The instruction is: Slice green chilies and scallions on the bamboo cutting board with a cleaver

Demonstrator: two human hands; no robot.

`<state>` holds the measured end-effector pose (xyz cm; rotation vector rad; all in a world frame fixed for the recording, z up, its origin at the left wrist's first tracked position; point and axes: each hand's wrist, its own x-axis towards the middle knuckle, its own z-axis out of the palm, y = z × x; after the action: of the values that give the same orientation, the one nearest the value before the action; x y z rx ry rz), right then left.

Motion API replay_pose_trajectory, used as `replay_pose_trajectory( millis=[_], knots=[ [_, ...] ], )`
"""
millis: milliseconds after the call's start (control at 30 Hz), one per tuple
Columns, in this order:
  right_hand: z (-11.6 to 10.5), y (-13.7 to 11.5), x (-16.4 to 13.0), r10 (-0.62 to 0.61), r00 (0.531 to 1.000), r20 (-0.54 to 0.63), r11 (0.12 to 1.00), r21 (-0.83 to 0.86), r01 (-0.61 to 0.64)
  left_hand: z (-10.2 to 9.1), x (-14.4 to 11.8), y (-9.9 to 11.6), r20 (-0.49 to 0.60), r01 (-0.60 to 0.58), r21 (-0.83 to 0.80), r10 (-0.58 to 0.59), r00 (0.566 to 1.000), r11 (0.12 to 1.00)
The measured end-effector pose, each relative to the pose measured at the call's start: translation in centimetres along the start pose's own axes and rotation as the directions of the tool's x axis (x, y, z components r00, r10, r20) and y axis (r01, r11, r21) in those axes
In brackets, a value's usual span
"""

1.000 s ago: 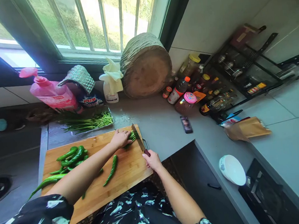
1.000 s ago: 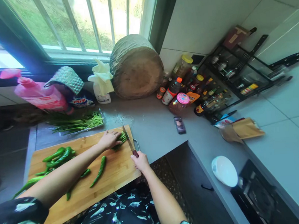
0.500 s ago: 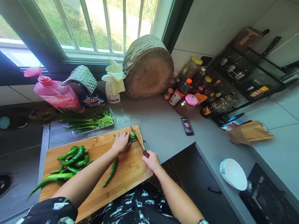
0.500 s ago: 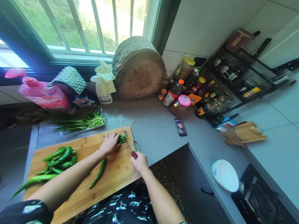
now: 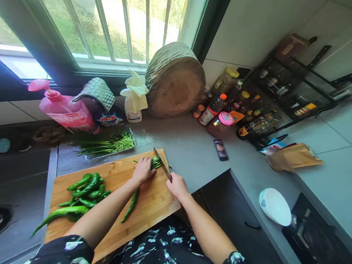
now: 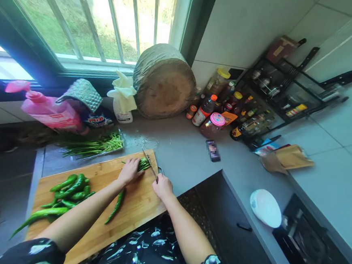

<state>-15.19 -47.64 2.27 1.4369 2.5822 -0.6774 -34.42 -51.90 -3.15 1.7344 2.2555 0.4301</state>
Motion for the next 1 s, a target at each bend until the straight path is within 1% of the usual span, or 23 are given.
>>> replay_pose_trajectory(
  millis=[100,167,333,400,500,567,667,767,867,1000],
  knots=[
    [0.0,-0.1,0.1,-0.048,0.999,-0.025,0.999,-0.017,0.047,0.4,0.1,-0.1,0.011,0.019,-0.02,-0.019,1.0,1.0],
    [0.0,0.0,0.1,-0.063,0.998,-0.031,0.998,-0.034,0.062,0.6,0.1,0.0,-0.001,0.013,-0.037,-0.013,1.0,0.999],
    [-0.2,0.3,0.5,-0.042,0.999,-0.025,0.997,-0.061,0.041,0.9,0.0,0.1,-0.062,-0.041,-0.093,0.035,0.997,0.995],
    [-0.2,0.2,0.5,-0.037,0.999,-0.024,0.997,-0.064,0.035,0.8,0.0,0.1,-0.058,-0.026,-0.115,0.019,0.998,0.993],
    [-0.2,-0.2,0.3,-0.046,0.999,-0.024,0.995,-0.09,0.044,0.8,0.1,0.1,-0.035,0.004,-0.09,-0.007,0.999,0.996],
    [-0.2,-0.5,0.2,-0.065,0.998,-0.026,0.991,-0.119,0.062,0.9,0.1,0.0,-0.038,-0.019,-0.071,0.016,0.999,0.997],
    [-0.3,-0.8,0.3,-0.056,0.998,-0.017,0.986,-0.156,0.053,1.6,0.0,-0.4,-0.073,-0.087,-0.081,0.081,0.994,0.993],
    [-0.6,-0.9,0.8,-0.012,1.0,0.014,0.985,-0.172,0.015,2.6,0.0,-0.9,-0.124,-0.123,-0.124,0.108,0.986,0.985],
    [-0.9,-1.1,1.3,-0.003,0.999,0.038,0.984,-0.176,0.01,3.4,-0.1,-1.3,-0.141,-0.127,-0.153,0.106,0.984,0.98],
    [-1.5,-1.7,1.6,-0.01,0.999,0.034,0.982,-0.188,0.017,3.5,0.0,-1.3,-0.125,-0.089,-0.166,0.069,0.99,0.982]
  ],
)
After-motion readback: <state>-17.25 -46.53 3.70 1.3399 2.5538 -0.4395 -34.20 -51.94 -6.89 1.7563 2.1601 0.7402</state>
